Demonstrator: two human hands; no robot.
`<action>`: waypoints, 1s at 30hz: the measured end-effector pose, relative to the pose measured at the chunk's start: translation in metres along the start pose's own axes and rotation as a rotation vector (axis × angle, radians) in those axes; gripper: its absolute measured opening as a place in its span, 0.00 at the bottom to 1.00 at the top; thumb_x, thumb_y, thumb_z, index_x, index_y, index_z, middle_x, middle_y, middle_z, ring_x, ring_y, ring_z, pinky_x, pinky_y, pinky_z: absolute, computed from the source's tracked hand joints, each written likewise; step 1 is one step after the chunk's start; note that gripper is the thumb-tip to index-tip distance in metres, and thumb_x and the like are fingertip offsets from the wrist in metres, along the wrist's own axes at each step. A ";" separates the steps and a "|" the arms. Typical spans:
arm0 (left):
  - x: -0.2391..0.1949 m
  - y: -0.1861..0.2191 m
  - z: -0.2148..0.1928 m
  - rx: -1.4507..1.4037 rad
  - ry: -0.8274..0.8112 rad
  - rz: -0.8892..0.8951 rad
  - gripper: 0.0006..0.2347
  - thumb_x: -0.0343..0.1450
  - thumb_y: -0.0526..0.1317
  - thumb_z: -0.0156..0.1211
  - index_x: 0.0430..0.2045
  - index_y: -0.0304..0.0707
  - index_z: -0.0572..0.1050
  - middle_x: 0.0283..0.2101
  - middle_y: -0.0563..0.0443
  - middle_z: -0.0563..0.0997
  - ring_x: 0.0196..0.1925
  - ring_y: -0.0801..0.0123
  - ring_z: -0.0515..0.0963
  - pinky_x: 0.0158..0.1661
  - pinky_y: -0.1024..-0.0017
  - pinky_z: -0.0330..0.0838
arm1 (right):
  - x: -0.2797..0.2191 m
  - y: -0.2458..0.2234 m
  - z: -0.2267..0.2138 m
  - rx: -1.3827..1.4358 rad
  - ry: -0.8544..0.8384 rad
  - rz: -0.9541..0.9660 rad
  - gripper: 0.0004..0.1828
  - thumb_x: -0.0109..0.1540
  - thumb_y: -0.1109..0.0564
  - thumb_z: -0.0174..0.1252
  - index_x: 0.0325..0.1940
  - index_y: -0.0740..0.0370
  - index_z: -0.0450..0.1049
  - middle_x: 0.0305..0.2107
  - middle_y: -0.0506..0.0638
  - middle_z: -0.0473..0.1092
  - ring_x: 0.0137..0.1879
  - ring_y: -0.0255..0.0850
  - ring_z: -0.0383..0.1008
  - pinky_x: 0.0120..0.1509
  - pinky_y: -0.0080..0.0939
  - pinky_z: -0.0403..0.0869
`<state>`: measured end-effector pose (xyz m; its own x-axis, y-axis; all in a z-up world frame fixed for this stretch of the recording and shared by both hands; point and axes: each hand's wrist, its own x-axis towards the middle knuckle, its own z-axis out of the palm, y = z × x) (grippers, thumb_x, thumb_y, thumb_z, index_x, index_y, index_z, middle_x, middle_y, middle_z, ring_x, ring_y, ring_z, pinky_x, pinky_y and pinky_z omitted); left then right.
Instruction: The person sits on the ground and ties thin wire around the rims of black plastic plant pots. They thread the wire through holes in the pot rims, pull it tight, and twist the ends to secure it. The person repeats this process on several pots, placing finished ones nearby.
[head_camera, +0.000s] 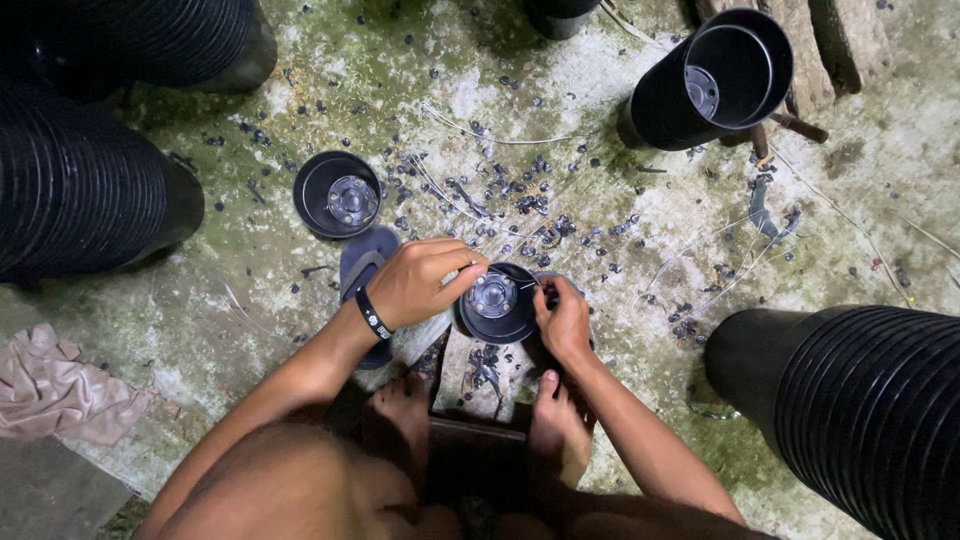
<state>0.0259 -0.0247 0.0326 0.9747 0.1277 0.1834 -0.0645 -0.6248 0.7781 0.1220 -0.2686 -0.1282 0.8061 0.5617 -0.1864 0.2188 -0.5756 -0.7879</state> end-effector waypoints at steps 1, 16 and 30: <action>-0.001 0.000 0.000 -0.001 -0.003 0.007 0.06 0.73 0.35 0.62 0.33 0.29 0.80 0.34 0.40 0.83 0.35 0.50 0.83 0.37 0.61 0.77 | 0.000 -0.001 -0.001 -0.014 -0.003 0.016 0.09 0.63 0.61 0.61 0.46 0.67 0.76 0.34 0.60 0.77 0.35 0.49 0.79 0.41 0.46 0.76; 0.000 0.017 -0.013 0.008 0.055 -0.119 0.06 0.74 0.36 0.59 0.34 0.31 0.81 0.37 0.39 0.84 0.38 0.49 0.85 0.39 0.62 0.78 | 0.008 0.001 0.010 -0.049 0.034 -0.276 0.07 0.62 0.63 0.60 0.44 0.68 0.76 0.39 0.61 0.74 0.47 0.59 0.75 0.53 0.51 0.73; 0.008 0.023 -0.012 0.000 0.062 -0.266 0.07 0.74 0.37 0.59 0.34 0.30 0.80 0.34 0.39 0.83 0.30 0.56 0.85 0.31 0.67 0.77 | 0.009 -0.002 0.010 -0.158 0.052 -0.346 0.13 0.60 0.58 0.67 0.43 0.66 0.73 0.39 0.59 0.73 0.45 0.57 0.76 0.48 0.51 0.74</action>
<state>0.0296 -0.0294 0.0591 0.9424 0.3343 0.0096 0.1917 -0.5634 0.8036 0.1233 -0.2561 -0.1338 0.6958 0.7101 0.1076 0.5615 -0.4443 -0.6981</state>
